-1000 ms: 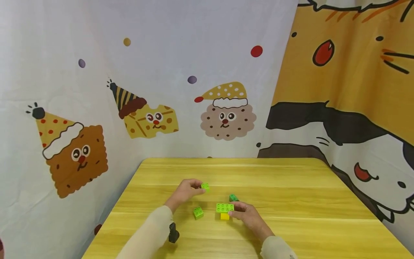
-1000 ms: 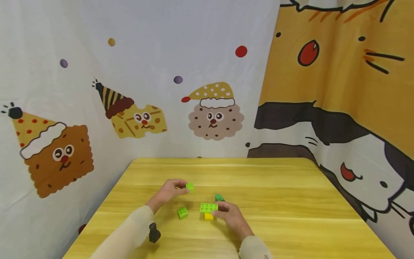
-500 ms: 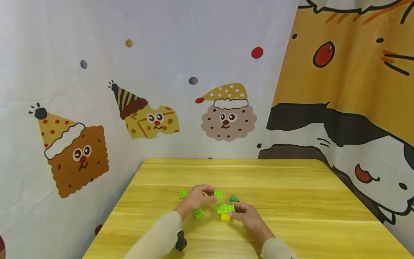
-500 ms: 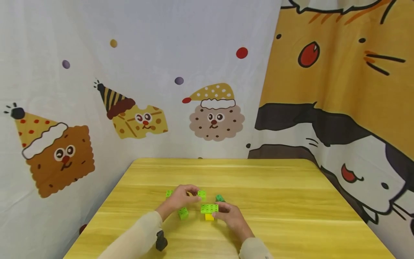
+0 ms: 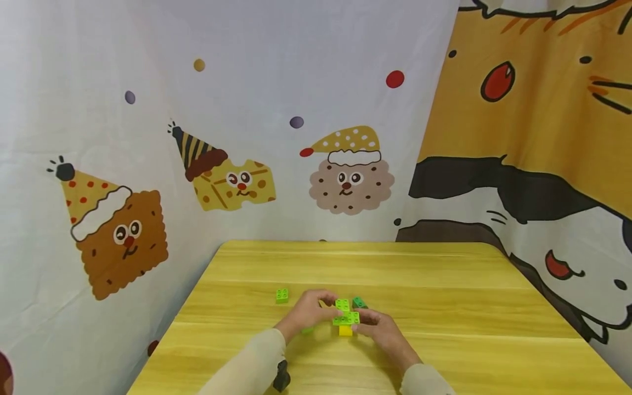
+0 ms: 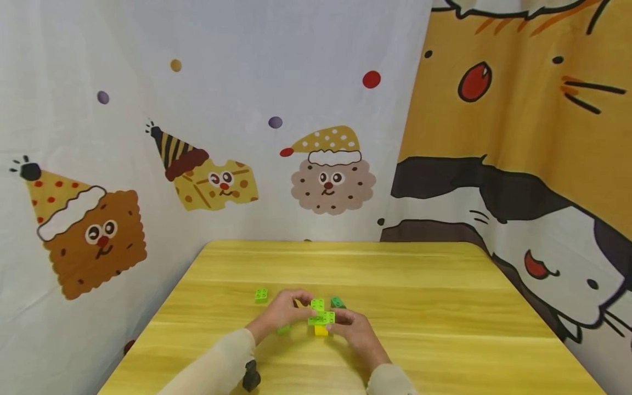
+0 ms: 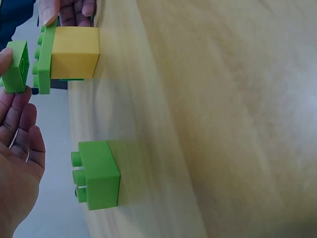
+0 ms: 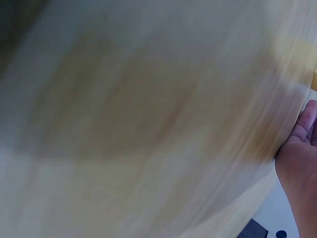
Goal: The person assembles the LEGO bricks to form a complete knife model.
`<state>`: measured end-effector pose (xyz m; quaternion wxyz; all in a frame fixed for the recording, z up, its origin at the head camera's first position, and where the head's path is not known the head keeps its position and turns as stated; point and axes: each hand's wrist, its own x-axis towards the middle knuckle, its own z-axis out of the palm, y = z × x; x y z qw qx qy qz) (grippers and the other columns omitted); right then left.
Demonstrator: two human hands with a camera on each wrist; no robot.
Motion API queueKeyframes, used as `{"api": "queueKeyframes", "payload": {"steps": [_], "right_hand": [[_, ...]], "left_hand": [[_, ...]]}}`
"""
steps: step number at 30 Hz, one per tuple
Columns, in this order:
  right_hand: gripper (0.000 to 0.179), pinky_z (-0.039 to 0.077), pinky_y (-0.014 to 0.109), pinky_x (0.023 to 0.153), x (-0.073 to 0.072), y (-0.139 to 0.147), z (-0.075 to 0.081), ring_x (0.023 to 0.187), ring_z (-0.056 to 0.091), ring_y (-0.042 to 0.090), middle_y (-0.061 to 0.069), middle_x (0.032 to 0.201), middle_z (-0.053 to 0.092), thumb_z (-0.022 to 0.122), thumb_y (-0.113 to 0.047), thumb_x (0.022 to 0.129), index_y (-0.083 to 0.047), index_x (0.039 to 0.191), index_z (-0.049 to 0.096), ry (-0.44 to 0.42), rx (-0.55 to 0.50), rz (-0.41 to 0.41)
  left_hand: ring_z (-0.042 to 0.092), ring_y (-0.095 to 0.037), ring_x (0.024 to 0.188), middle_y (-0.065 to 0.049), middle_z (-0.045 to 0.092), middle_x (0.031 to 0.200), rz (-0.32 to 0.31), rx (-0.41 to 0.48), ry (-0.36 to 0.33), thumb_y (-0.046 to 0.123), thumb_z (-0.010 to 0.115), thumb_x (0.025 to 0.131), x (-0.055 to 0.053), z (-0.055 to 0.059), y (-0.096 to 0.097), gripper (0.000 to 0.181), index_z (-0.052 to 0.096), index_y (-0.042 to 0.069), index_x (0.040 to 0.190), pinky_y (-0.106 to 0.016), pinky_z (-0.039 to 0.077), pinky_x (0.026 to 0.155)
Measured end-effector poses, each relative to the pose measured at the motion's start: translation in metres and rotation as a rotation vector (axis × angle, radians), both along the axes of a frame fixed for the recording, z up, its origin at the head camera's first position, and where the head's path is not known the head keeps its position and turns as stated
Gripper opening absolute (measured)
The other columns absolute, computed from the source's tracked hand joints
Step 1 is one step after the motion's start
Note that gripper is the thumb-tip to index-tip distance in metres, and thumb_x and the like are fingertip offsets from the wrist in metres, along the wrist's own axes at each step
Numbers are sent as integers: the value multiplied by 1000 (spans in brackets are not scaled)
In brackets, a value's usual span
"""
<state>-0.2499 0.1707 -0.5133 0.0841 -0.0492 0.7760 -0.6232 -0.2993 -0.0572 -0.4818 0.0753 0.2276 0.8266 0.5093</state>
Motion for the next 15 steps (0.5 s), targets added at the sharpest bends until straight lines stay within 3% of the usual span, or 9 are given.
{"api": "queueKeyframes", "payload": {"steps": [8,15], "right_hand": [[56,48,45,95,0,0,0,115,58,29,15,126,64,77,-31,88,-1,132,62,3,4,-5],[52,48,48,95,-1,1,3,115,58,31,14,124,64,77,-32,88,-1,129,63,8,14,0]], "left_hand": [[54,-15,82,3,63,99,-11,-12,6,35,80,85,1,-7,3,24,74,24,106,-30,48,65],[56,-14,91,9,64,96,-28,-38,28,30,82,83,2,-6,7,23,75,23,104,-30,48,71]]}}
